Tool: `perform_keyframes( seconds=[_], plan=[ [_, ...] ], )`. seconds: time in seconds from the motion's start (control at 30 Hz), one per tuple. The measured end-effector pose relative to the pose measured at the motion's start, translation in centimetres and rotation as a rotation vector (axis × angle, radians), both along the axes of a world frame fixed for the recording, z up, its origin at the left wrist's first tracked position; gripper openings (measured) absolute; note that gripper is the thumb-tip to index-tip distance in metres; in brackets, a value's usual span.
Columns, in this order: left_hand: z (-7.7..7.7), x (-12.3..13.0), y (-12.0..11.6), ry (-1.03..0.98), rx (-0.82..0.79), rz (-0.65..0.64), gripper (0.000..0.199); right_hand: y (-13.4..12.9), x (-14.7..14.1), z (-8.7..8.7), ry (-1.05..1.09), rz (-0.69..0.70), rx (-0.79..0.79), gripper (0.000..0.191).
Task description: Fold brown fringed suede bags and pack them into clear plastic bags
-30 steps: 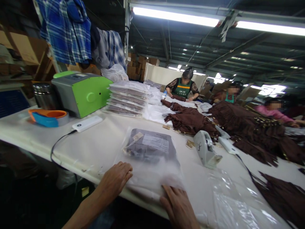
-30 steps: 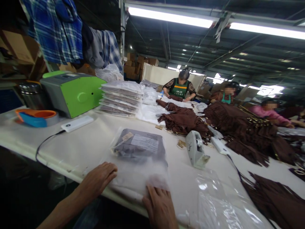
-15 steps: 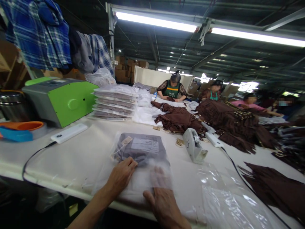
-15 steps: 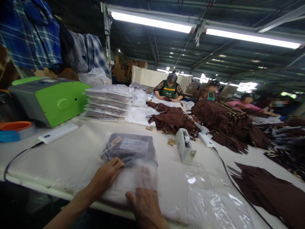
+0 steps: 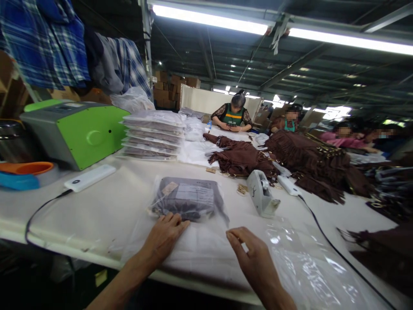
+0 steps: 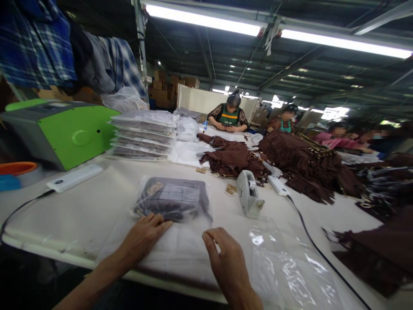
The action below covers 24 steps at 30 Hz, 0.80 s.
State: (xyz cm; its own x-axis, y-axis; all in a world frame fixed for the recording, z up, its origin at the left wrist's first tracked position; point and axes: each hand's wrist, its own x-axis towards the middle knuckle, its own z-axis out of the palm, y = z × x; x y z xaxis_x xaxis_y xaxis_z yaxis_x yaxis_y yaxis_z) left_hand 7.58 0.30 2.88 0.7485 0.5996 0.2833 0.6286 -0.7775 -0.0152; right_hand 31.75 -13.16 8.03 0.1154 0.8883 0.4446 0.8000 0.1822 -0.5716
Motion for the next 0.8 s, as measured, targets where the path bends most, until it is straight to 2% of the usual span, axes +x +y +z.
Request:
perform_keyframes(
  seconds=[0.13, 0.23, 0.3, 0.37, 0.4, 0.43, 0.5, 0.63, 0.73, 0.8],
  plan=[
    [0.9, 1.0, -2.0, -0.091, -0.056, -0.058, 0.035, 0.0, 1.8, 0.0, 0.029, -0.083, 0.044, 0.024],
    [1.2, 2.7, -3.5, -0.15, -0.103, -0.183, 0.049, -1.2, 2.6, -1.1, 0.036, -0.107, 0.002, 0.021],
    [1.1, 4.0, -3.9, -0.127, -0.102, -0.212, 0.036, -1.9, 2.7, -2.0, -0.008, -0.105, -0.02, 0.02],
    [0.8, 5.0, -3.8, -0.095, -0.065, -0.19, 0.009, -2.3, 2.4, -2.8, -0.079, -0.089, -0.048, 0.036],
    [0.7, 5.3, -3.6, -0.087, -0.038, -0.18, 0.004, -2.3, 2.2, -3.1, -0.117, -0.076, -0.069, 0.046],
    [0.6, 5.6, -3.5, -0.089, -0.008, -0.177, 0.01, -2.2, 2.1, -3.5, -0.152, -0.064, -0.091, 0.053],
    [0.7, 5.9, -3.4, -0.126, 0.047, -0.187, 0.015, -1.9, 1.8, -4.2, -0.21, -0.049, -0.111, 0.055],
    [1.8, 5.7, -4.6, -0.286, 0.062, -0.216, 0.022, -0.7, 1.9, -5.4, -0.252, -0.022, -0.07, 0.036],
    [2.5, 5.6, -6.8, -0.329, -0.067, -0.303, 0.025, -0.1, 2.4, -5.9, -0.247, 0.011, -0.006, 0.019],
    [2.4, 6.0, -8.2, -0.326, -0.147, -0.397, 0.023, 0.2, 2.7, -5.9, -0.211, 0.023, 0.065, 0.013]
  ],
)
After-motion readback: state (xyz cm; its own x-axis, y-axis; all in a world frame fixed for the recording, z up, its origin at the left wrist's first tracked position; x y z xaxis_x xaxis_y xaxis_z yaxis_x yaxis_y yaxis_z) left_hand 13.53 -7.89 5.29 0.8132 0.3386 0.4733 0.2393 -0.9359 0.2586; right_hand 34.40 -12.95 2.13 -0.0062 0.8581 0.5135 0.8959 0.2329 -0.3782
